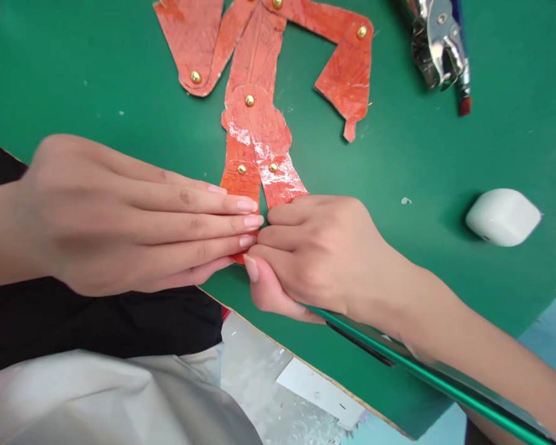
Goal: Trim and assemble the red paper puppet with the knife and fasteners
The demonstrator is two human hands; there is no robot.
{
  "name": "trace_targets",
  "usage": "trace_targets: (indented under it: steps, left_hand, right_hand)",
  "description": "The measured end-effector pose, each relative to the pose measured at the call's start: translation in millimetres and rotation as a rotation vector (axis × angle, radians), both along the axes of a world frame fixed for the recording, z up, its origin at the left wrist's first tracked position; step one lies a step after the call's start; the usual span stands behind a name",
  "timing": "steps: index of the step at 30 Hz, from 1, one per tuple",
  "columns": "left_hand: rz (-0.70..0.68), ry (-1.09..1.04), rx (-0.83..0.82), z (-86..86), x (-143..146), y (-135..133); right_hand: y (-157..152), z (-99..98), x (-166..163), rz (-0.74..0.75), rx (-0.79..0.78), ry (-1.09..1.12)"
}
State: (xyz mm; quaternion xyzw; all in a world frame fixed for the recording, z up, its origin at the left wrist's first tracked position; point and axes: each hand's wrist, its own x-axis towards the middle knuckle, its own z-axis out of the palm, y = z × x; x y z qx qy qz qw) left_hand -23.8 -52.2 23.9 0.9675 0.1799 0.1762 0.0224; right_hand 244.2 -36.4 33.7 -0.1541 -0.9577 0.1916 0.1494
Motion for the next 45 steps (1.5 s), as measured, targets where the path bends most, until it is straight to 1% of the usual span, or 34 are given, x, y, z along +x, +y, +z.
trace_targets:
  steps: [4, 7, 11, 13, 16, 19, 27, 35, 40, 45]
  left_hand:
    - [-0.007, 0.038, 0.042, 0.0, -1, 1]
    - [-0.006, -0.024, 0.039, -2.5, 4, -3]
    - [0.082, -0.160, 0.024, -5.4, 10, -6]
    - [0.093, -0.141, 0.033, -3.1, 10, -5]
    - [0.048, -0.035, 0.046, 3.7, 9, -2]
    - [0.038, -0.016, 0.047, 7.8, 8, -1]
    - [0.066, -0.020, 0.034, 3.4, 7, -3]
    - [0.060, -0.034, -0.001, 4.8, 7, -3]
    - [0.058, -0.028, -0.049, 3.4, 6, -3]
    - [0.045, -0.034, -0.015, 3.3, 5, -3]
  right_hand:
    - [10, 2.8, 0, 0.110, 0.038, -0.037]
    - [16, 4.3, 0, 0.165, 0.046, -0.057]
    - [19, 2.2, 1, 0.207, 0.054, -0.063]
    - [19, 0.3, 2, 0.208, 0.058, -0.044]
    - [18, -1.6, 2, 0.211, 0.071, -0.026]
    - [18, -2.4, 3, 0.217, 0.076, -0.026]
    - [19, -3.4, 3, 0.228, 0.066, -0.017]
    - [20, -4.5, 4, 0.228, 0.080, 0.000]
    - [19, -4.4, 4, 0.216, 0.033, 0.015]
    - [19, -4.3, 3, 0.199, -0.004, 0.040]
